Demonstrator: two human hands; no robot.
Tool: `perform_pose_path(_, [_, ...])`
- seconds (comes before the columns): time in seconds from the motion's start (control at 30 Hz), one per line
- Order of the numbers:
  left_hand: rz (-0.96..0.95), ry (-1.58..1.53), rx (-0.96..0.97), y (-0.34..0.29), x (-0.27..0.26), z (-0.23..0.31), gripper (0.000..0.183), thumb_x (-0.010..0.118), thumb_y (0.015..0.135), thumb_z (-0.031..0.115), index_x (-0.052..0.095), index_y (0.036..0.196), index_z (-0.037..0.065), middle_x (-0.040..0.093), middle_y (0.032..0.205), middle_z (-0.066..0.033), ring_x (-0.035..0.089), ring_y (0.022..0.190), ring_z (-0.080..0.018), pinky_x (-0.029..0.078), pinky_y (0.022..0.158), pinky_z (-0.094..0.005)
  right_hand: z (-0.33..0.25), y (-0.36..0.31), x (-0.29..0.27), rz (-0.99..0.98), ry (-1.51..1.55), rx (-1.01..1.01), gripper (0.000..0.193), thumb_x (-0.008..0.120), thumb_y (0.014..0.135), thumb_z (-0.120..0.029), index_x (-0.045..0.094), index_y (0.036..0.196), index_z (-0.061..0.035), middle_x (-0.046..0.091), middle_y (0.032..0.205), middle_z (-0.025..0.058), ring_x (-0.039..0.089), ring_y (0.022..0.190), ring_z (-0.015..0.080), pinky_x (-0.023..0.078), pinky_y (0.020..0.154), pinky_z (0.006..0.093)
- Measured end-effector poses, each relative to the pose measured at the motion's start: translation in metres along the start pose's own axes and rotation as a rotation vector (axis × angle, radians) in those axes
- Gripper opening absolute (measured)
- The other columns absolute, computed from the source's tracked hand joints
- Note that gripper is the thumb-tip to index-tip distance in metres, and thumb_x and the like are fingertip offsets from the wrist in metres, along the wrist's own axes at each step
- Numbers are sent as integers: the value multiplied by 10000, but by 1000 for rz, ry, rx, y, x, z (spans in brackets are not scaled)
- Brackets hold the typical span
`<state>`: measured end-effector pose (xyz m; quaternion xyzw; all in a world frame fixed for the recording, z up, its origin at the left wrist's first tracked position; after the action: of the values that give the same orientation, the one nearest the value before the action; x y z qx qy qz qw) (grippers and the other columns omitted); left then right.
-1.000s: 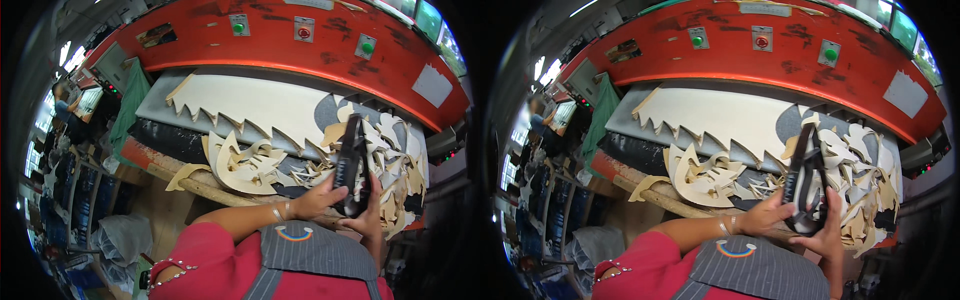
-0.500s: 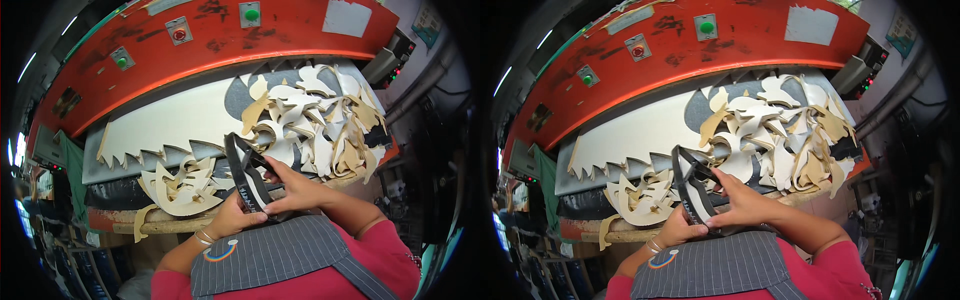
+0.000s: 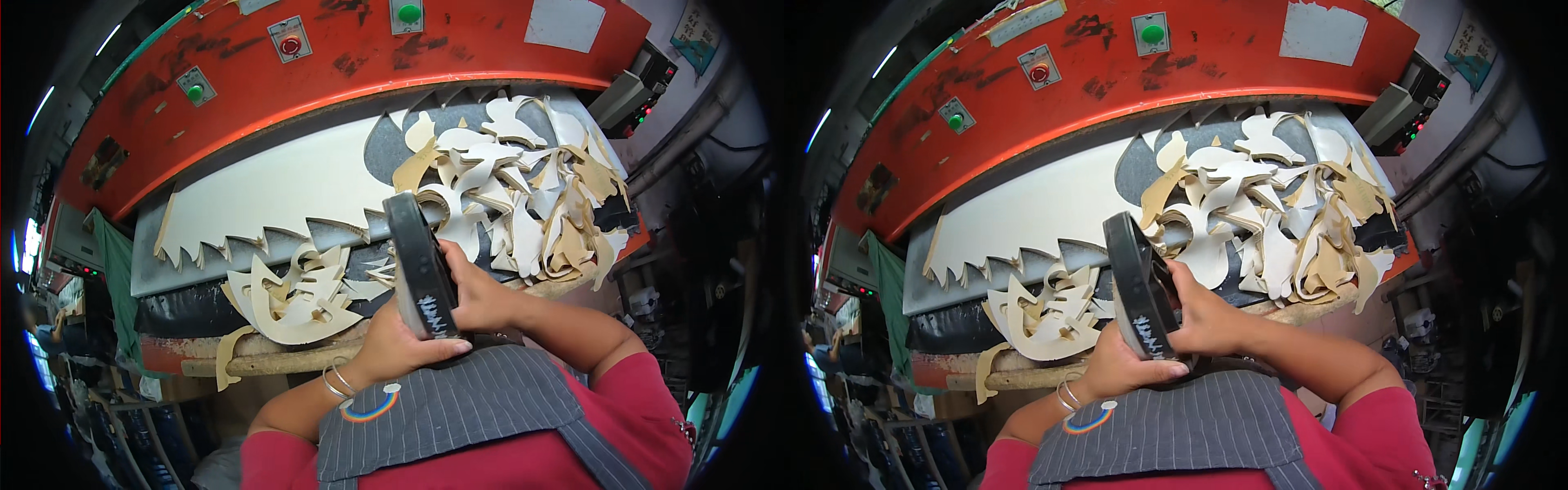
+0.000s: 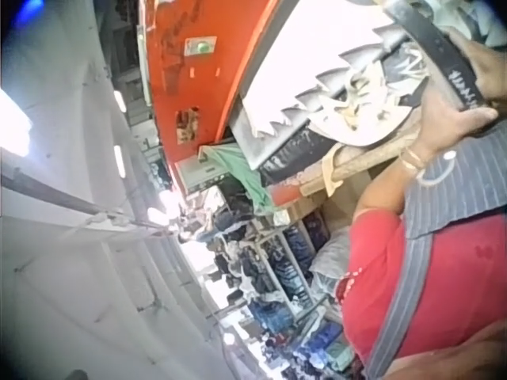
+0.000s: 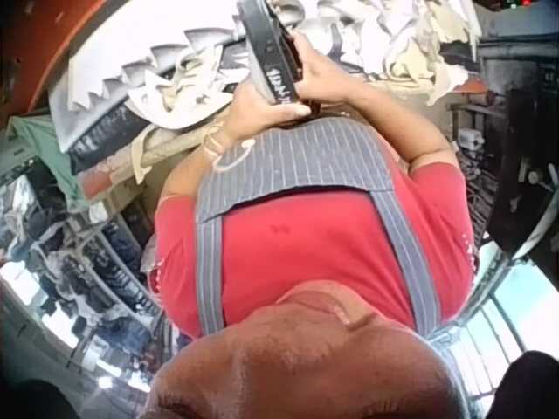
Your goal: Cutting out shoe upper components using a hydraulic press and metal dies.
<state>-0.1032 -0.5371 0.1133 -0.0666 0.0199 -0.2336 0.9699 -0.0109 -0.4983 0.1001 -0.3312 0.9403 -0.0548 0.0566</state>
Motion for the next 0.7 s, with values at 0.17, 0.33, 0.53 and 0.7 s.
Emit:
perform_pose_path(0.17, [-56, -105, 90, 7, -2, -14, 671, 733, 738, 528, 570, 1097, -16, 635, 996, -70, 593, 938, -135, 481, 828, -287, -1, 4, -5, -76, 64, -55, 1012, 832, 621, -230, 196, 1375, -5, 423, 1275, 149, 449, 1199, 224, 332, 1034, 352])
perform_pose_path(0.33, [-175, 20, 214, 15, 6, -26, 515, 582, 861, 520, 640, 994, 26, 668, 901, -108, 635, 836, -201, 489, 742, -310, 5, 7, -9, -185, 72, -40, 1016, 845, 609, -242, 222, 1390, -60, 429, 1280, 115, 451, 1195, 195, 332, 1033, 344])
perform_pose_path(0.53, [-154, -126, 383, 10, 7, -11, 367, 576, 914, 375, 621, 1000, 21, 664, 911, -101, 620, 859, -202, 474, 792, -312, -1, 10, 1, -345, 0, -44, 938, 849, 600, -284, 319, 1318, 3, 463, 1226, 125, 468, 1153, 184, 348, 1014, 339])
perform_pose_path(0.7, [-315, -41, 205, 10, 8, -29, 444, 647, 869, 239, 494, 1208, -3, 566, 1142, -99, 542, 1042, -169, 428, 913, -314, 2, 6, -6, -284, 21, 16, 935, 867, 554, -310, 336, 1254, 10, 472, 1185, 127, 479, 1108, 173, 374, 974, 328])
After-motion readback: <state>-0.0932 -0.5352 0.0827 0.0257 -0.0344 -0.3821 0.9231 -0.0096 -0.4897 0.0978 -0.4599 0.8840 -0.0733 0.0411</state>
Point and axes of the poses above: each hand's wrist, its own y-axis towards the middle knuckle, its own x-axis out of the palm, z = x × y, the point moved 8 cm from there along y, towards the middle knuckle
